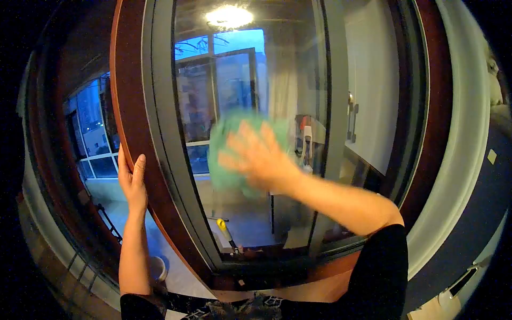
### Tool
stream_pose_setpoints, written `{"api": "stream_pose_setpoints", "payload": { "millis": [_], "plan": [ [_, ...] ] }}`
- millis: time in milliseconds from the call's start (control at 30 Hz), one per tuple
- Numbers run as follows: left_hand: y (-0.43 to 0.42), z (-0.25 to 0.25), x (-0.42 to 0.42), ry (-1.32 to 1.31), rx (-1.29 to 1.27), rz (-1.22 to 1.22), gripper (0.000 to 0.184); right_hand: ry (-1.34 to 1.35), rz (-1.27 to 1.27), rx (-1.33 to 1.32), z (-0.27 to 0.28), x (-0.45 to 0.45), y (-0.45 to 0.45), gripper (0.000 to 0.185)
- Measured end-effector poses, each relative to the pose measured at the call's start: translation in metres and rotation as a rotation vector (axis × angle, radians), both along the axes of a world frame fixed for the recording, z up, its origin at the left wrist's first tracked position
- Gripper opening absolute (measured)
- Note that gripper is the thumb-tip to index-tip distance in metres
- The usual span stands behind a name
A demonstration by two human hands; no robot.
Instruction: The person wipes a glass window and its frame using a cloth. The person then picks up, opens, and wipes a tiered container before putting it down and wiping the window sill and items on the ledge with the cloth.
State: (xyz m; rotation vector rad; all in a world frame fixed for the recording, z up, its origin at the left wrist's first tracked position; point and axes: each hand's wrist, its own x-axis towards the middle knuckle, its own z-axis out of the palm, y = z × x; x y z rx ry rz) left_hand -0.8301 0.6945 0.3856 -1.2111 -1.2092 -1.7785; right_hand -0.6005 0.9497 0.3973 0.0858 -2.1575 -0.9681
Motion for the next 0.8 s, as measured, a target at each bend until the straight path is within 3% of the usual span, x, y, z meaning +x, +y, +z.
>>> {"api": "stream_pose_setpoints", "payload": {
  "millis": [33, 100, 133, 200, 267, 333, 367, 433, 500, 600, 633, 700, 767, 800],
  "plan": [
    [0.001, 0.0, -0.001, 0.008, 0.013, 0.006, 0.061, -0.16, 0.06, 0.151, -0.039, 0.005, 0.01, 0.075],
    [0.0, -0.001, -0.003, 0.006, -0.005, 0.053, 0.059, -0.274, 0.152, 0.242, -0.06, 0.013, 0.028, 0.066],
    [0.0, -0.002, -0.006, 0.018, 0.0, 0.086, 0.059, -0.274, 0.105, 0.29, -0.045, 0.02, 0.028, 0.065],
    [0.0, -0.003, -0.007, 0.02, 0.007, 0.098, 0.059, -0.39, 0.067, 0.037, 0.014, 0.037, 0.018, 0.069],
    [0.0, -0.005, -0.008, 0.015, 0.009, 0.088, 0.059, 0.003, -0.059, 0.064, 0.074, 0.032, 0.043, 0.084],
    [0.001, -0.007, -0.012, 0.024, 0.022, 0.094, 0.059, 0.479, -0.178, 0.189, 0.158, 0.035, 0.06, 0.081],
    [0.0, -0.007, -0.016, 0.024, 0.006, 0.09, 0.059, 0.63, -0.166, 0.167, 0.196, 0.043, 0.064, 0.077],
    [-0.003, -0.007, -0.018, 0.068, -0.003, 0.208, 0.058, 0.921, -0.251, 0.292, 0.266, 0.052, 0.088, 0.047],
    [-0.006, -0.005, -0.011, 0.001, -0.015, 0.096, 0.057, 0.93, -0.231, 0.18, 0.291, 0.068, 0.083, 0.049],
    [-0.007, -0.007, -0.018, 0.031, -0.021, 0.115, 0.058, 0.863, -0.097, 0.126, 0.252, 0.065, 0.085, 0.052],
    [-0.007, -0.006, -0.019, 0.025, -0.012, 0.149, 0.058, 0.824, -0.124, 0.109, 0.216, 0.066, 0.082, 0.054],
    [-0.005, -0.007, -0.015, 0.017, -0.018, 0.174, 0.058, 0.783, -0.116, 0.024, 0.127, 0.069, 0.076, 0.077],
    [-0.005, -0.004, -0.011, 0.004, -0.009, 0.147, 0.059, 0.672, -0.174, -0.174, 0.036, 0.078, 0.054, 0.081],
    [-0.006, -0.003, -0.01, 0.003, -0.012, 0.146, 0.059, 0.64, -0.217, -0.268, -0.014, 0.079, 0.048, 0.095]
  ]
}}
